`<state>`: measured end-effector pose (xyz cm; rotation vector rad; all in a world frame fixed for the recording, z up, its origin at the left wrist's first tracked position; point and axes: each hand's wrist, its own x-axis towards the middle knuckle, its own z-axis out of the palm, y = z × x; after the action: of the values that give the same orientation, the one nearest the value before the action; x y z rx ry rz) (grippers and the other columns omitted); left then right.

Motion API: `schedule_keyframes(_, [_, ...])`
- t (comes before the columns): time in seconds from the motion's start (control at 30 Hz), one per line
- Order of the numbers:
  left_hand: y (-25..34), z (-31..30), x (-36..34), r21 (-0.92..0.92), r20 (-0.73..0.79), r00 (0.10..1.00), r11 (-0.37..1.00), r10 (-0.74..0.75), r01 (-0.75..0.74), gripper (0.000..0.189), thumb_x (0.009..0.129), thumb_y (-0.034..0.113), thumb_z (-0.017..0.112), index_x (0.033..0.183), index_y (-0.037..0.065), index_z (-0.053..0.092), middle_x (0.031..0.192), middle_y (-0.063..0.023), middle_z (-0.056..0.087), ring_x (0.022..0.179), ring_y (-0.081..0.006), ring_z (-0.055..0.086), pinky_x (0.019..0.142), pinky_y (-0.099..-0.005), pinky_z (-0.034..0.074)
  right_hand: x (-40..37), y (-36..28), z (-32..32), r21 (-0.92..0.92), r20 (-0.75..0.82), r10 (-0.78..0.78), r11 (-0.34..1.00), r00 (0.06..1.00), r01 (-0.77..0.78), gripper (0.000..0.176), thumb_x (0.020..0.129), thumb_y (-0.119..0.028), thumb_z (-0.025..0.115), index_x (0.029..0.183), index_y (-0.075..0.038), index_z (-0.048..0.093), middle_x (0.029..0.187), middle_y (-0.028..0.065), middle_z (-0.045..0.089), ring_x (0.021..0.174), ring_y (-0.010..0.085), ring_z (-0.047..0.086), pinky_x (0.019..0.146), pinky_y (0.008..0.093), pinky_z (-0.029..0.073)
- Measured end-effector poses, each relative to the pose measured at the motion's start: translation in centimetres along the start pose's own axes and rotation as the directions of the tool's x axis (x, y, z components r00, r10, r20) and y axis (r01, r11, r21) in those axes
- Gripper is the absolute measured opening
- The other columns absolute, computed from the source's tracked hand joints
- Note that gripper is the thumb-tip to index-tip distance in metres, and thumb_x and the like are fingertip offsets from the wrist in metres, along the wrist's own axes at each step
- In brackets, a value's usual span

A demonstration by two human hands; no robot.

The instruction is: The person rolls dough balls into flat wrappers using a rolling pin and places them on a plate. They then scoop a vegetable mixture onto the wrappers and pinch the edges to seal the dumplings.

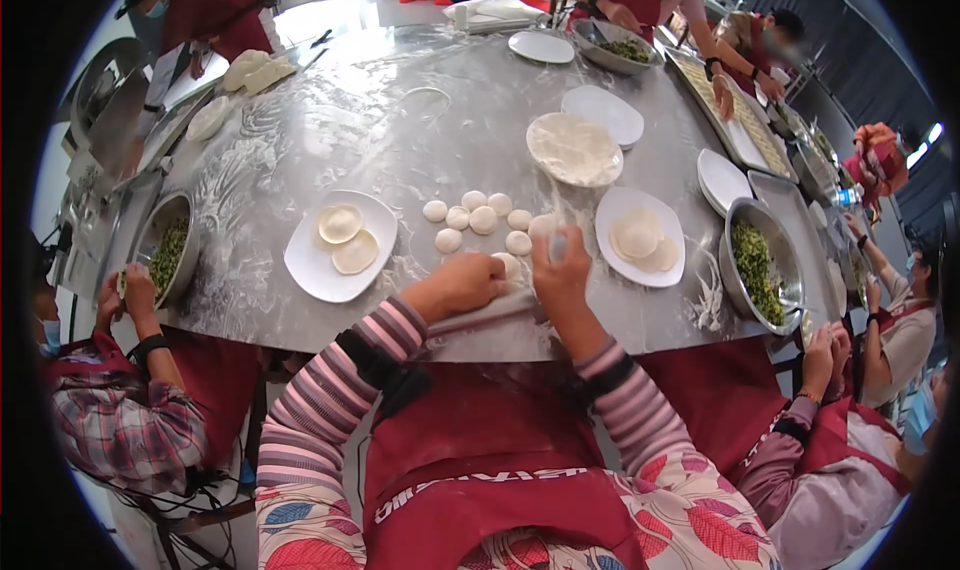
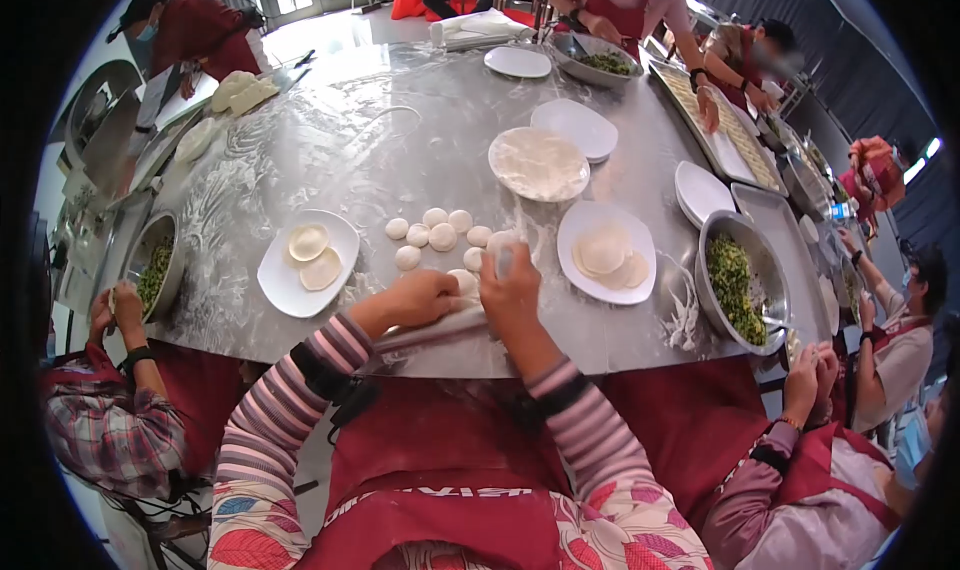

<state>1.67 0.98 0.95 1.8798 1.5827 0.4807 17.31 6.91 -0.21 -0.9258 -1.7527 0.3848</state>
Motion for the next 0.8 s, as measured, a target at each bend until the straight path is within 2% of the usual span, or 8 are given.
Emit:
schedule_keyframes(0.07, [-0.6, 0.4, -1.0, 0.091, -0.009, 1.0, 0.996, 0.023, -0.022, 0.022, 0.078, 0.019, 0.056, 0.085, -0.001, 0.059, 0.077, -0.0203, 0.06, 0.073, -0.0322, 0.059, 0.064, -0.0399, 0.044, -2.8, -0.5, -2.5, 0.029, 0.017, 0.058, 0.998, 0.998, -0.059, 0.022, 0.075, -0.008, 0.064, 0.09, -0.002, 0.049, 0.066, 0.0197, 0.056, 0.059, 0.0382, 0.057, 0.051, 0.0426, 0.043])
schedule_keyframes(0.2, [-0.5, 0.6, -1.4, -0.192, 0.048, 0.998, 0.981, 0.037, -0.027, 0.021, 0.078, 0.017, 0.057, 0.082, -0.003, 0.058, 0.075, -0.0204, 0.06, 0.071, -0.0302, 0.059, 0.064, -0.0387, 0.044, -3.0, -1.2, -2.9, 0.048, 0.005, 0.044, 0.998, 0.999, -0.044, 0.022, 0.075, -0.007, 0.065, 0.089, -0.003, 0.048, 0.068, 0.0198, 0.056, 0.06, 0.0376, 0.057, 0.051, 0.0425, 0.044])
schedule_keyframes(0.27, [0.7, 0.3, -0.4, -0.077, -0.033, 0.999, 0.997, -0.014, 0.011, 0.021, 0.079, 0.017, 0.056, 0.083, -0.003, 0.058, 0.077, -0.0218, 0.06, 0.073, -0.0324, 0.059, 0.065, -0.0399, 0.044, -0.7, 0.6, -0.3, -0.063, -0.013, -0.121, 0.991, 0.993, 0.12, 0.021, 0.075, -0.009, 0.064, 0.088, -0.003, 0.048, 0.068, 0.0201, 0.056, 0.061, 0.0392, 0.057, 0.052, 0.0428, 0.044])
schedule_keyframes(0.33, [0.7, 0.5, 0.2, -0.056, -0.098, 0.995, 0.998, -0.006, 0.0, 0.021, 0.08, 0.017, 0.055, 0.084, -0.003, 0.059, 0.078, -0.023, 0.06, 0.074, -0.0351, 0.059, 0.066, -0.0414, 0.044, 0.8, 0.0, 0.8, 0.073, 0.017, 0.05, 0.996, 0.999, -0.051, 0.021, 0.075, -0.01, 0.064, 0.088, -0.003, 0.048, 0.068, 0.0205, 0.056, 0.062, 0.0404, 0.057, 0.052, 0.0431, 0.044])
schedule_keyframes(0.47, [0.2, 0.0, -0.8, 0.062, 0.044, 0.999, 0.998, -0.023, 0.02, 0.02, 0.078, 0.016, 0.053, 0.083, -0.003, 0.057, 0.08, -0.0234, 0.059, 0.078, -0.0365, 0.058, 0.068, -0.0423, 0.044, -2.8, -0.8, -2.7, -0.017, 0.007, 0.074, 0.997, 0.997, -0.074, 0.021, 0.074, -0.01, 0.064, 0.087, -0.003, 0.049, 0.067, 0.0187, 0.055, 0.06, 0.0371, 0.058, 0.05, 0.0424, 0.044])
schedule_keyframes(0.6, [-0.3, 1.3, -1.8, -0.116, -0.005, 0.999, 0.992, -0.047, 0.047, 0.02, 0.078, 0.014, 0.053, 0.09, -0.002, 0.054, 0.089, -0.0229, 0.059, 0.084, -0.0361, 0.057, 0.071, -0.0424, 0.044, -3.6, -1.4, -3.9, -0.199, -0.016, -0.194, 0.962, 0.981, 0.187, 0.018, 0.075, -0.009, 0.063, 0.087, -0.004, 0.051, 0.062, 0.0136, 0.054, 0.055, 0.0332, 0.057, 0.049, 0.0421, 0.044])
schedule_keyframes(0.73, [1.2, 1.2, -0.2, -0.07, -0.084, 0.992, 0.994, -0.091, 0.085, 0.02, 0.079, 0.015, 0.051, 0.089, -0.002, 0.055, 0.086, -0.0239, 0.059, 0.082, -0.0382, 0.057, 0.071, -0.0424, 0.044, 0.4, -0.5, 0.2, 0.055, -0.025, 0.02, 0.998, 0.999, -0.018, 0.018, 0.077, -0.008, 0.062, 0.088, -0.003, 0.048, 0.067, 0.0215, 0.055, 0.06, 0.0408, 0.055, 0.051, 0.0439, 0.043])
schedule_keyframes(0.8, [0.5, 0.9, 0.4, -0.035, -0.009, 0.999, 0.999, -0.034, 0.034, 0.022, 0.079, 0.016, 0.051, 0.089, -0.003, 0.056, 0.085, -0.0242, 0.06, 0.082, -0.0389, 0.057, 0.071, -0.0429, 0.044, -0.2, -0.6, -0.5, 0.014, -0.047, -0.032, 0.999, 0.998, 0.033, 0.019, 0.076, -0.008, 0.062, 0.087, -0.003, 0.048, 0.067, 0.0208, 0.055, 0.059, 0.0402, 0.056, 0.051, 0.0436, 0.043])
